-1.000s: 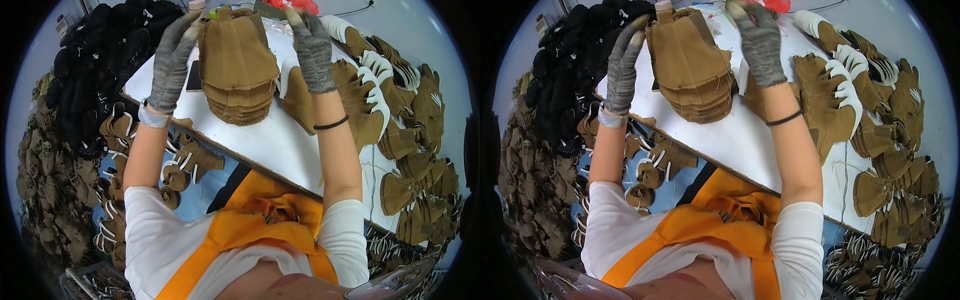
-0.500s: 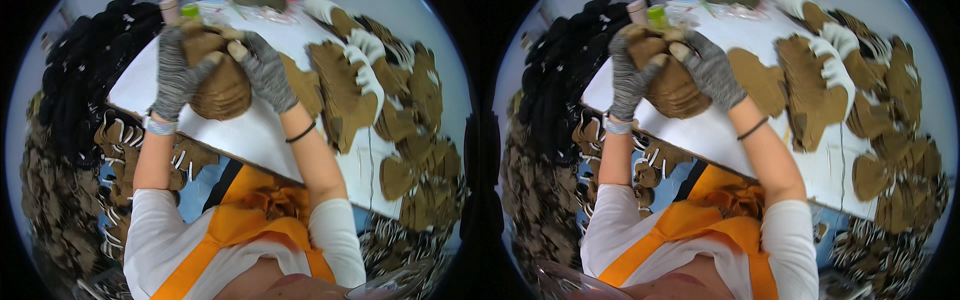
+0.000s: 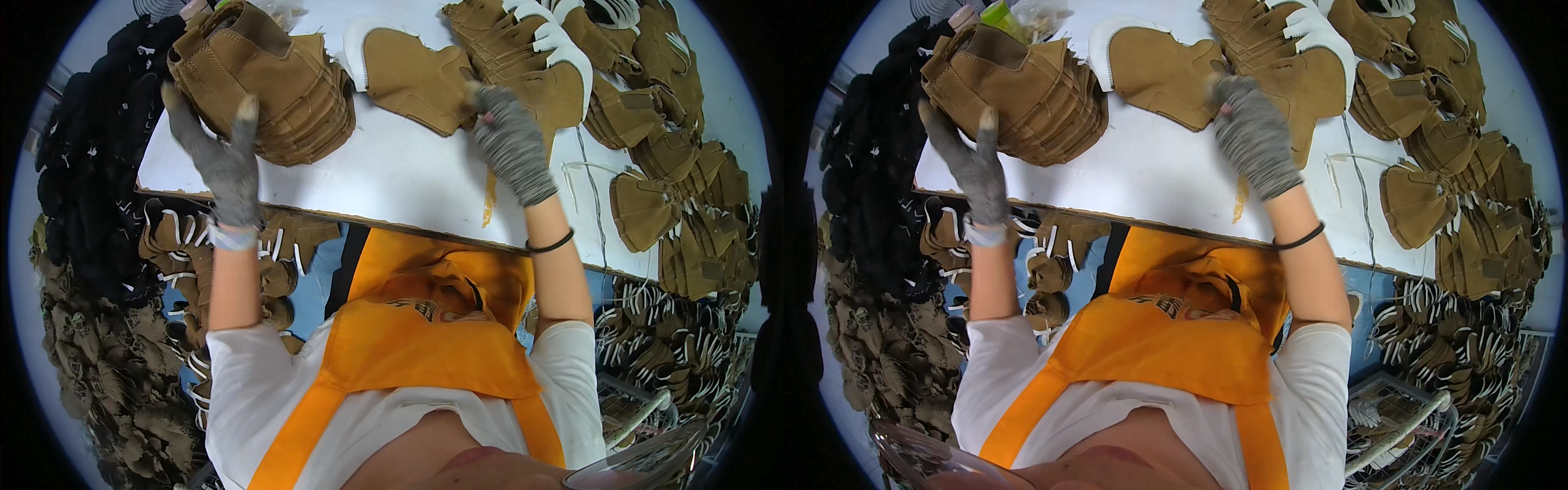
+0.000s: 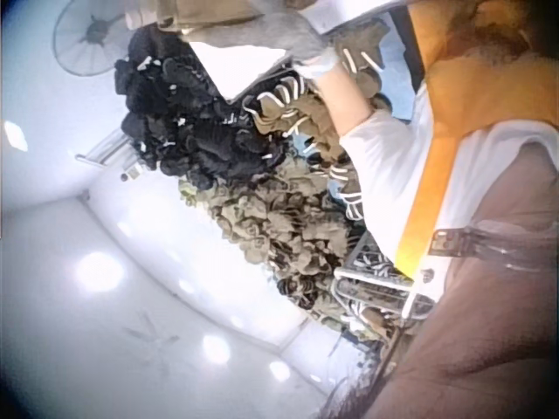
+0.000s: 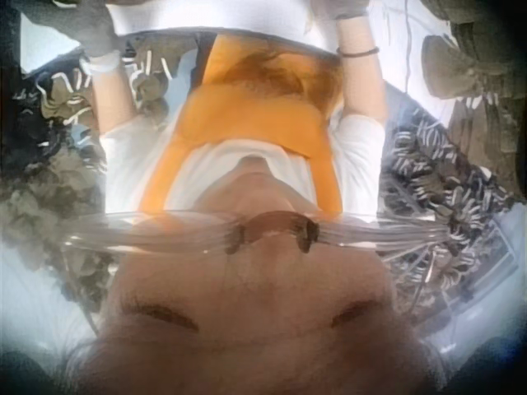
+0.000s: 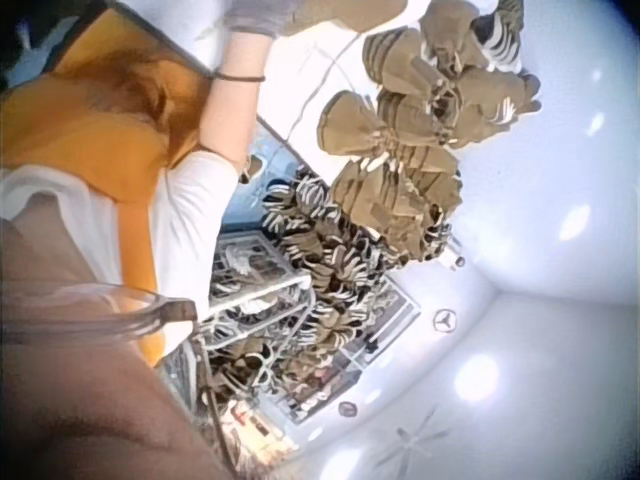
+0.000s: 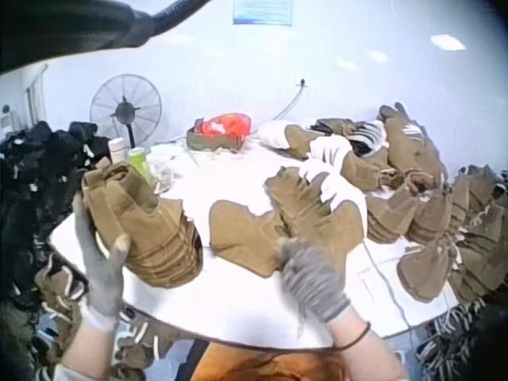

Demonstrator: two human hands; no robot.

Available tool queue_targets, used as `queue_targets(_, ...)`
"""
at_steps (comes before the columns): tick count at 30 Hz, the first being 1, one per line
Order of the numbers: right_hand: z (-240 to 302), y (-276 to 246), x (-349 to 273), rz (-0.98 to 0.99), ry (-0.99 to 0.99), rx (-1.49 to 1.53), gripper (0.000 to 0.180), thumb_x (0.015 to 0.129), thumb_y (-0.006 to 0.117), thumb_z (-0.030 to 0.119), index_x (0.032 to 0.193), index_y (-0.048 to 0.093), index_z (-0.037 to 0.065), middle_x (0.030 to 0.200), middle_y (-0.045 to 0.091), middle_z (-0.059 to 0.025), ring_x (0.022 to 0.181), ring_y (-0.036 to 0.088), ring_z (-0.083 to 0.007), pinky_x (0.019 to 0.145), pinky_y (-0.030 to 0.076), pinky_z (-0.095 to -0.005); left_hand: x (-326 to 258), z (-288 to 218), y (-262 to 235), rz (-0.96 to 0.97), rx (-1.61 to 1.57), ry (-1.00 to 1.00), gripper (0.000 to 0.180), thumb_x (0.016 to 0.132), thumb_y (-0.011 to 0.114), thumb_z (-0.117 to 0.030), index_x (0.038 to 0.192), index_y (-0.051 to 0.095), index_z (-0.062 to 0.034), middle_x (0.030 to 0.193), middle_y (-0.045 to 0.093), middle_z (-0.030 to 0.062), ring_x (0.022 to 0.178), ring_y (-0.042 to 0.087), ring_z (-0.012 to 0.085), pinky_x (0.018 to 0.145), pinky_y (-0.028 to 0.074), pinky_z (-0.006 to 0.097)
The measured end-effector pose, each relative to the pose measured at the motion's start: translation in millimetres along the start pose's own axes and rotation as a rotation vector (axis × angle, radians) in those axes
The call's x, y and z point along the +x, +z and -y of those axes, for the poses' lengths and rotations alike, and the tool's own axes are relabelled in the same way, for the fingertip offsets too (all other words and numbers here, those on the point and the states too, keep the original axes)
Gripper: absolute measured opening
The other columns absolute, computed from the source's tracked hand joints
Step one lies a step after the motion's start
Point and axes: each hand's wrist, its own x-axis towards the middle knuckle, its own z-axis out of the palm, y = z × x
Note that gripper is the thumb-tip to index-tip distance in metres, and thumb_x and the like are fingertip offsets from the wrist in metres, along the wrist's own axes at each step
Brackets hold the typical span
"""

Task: The person uses small snips to trim excess threads and material from brown boot uppers, turning each piece over to check the edges before stacking them in a pile.

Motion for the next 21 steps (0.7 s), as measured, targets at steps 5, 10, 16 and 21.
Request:
queue_targets(5, 5.6, 32.8, -5.0, 0.052, -0.123, -0.368, 0.053, 0.083, 0.049, 0.002, 0.133, 0.045, 0.02, 0.142, 0.037, -0.0088, 0.102, 0.06, -0.029, 0.085, 0.05, -0.04, -100.5, -26.9, 15.1, 0.052, -0.118, 0.074, 0.06, 0.083, 0.067, -0.026, 0.13, 0.041, -0.0007, 0.127, 0.043, 0.0143, 0.121, 0.037, 0.0293, 0.102, 0.031, 0.041)
queue_targets(10, 3.5, 34.8, 8.8, 0.167, -0.12, -0.558, 0.057, 0.085, 0.047, 0.004, 0.138, 0.039, 0.022, 0.146, 0.032, -0.0069, 0.1, 0.062, -0.0259, 0.079, 0.052, -0.0393, -131.6, -44.8, 3.6, 0.454, -0.459, -0.257, 0.033, 0.087, 0.062, -0.012, 0.118, 0.057, -0.0035, 0.111, 0.059, 0.0123, 0.103, 0.055, 0.0235, 0.092, 0.044, 0.034)
queue_targets(16, -32.5, 53.4, 11.9, 0.015, -0.268, -0.494, 0.053, 0.085, 0.046, 0.006, 0.137, 0.039, 0.018, 0.142, 0.039, -0.0049, 0.098, 0.062, -0.0243, 0.078, 0.053, -0.0398, -133.9, -51.1, -3.3, 0.649, -0.835, -0.778, 0.026, 0.092, 0.056, -0.009, 0.115, 0.057, 0.001, 0.109, 0.062, 0.0094, 0.102, 0.058, 0.0161, 0.093, 0.045, 0.028)
queue_targets(21, -8.3, 36.4, 10.0, 0.152, -0.087, -0.456, 0.052, 0.087, 0.048, 0.015, 0.138, 0.037, 0.015, 0.14, 0.04, -0.0112, 0.105, 0.06, -0.0277, 0.084, 0.05, -0.0406, -125.6, -57.2, 12.3, 0.685, -0.995, -1.039, 0.036, 0.091, 0.058, -0.013, 0.122, 0.051, 0.0039, 0.111, 0.061, 0.0114, 0.107, 0.057, 0.0183, 0.098, 0.041, 0.029)
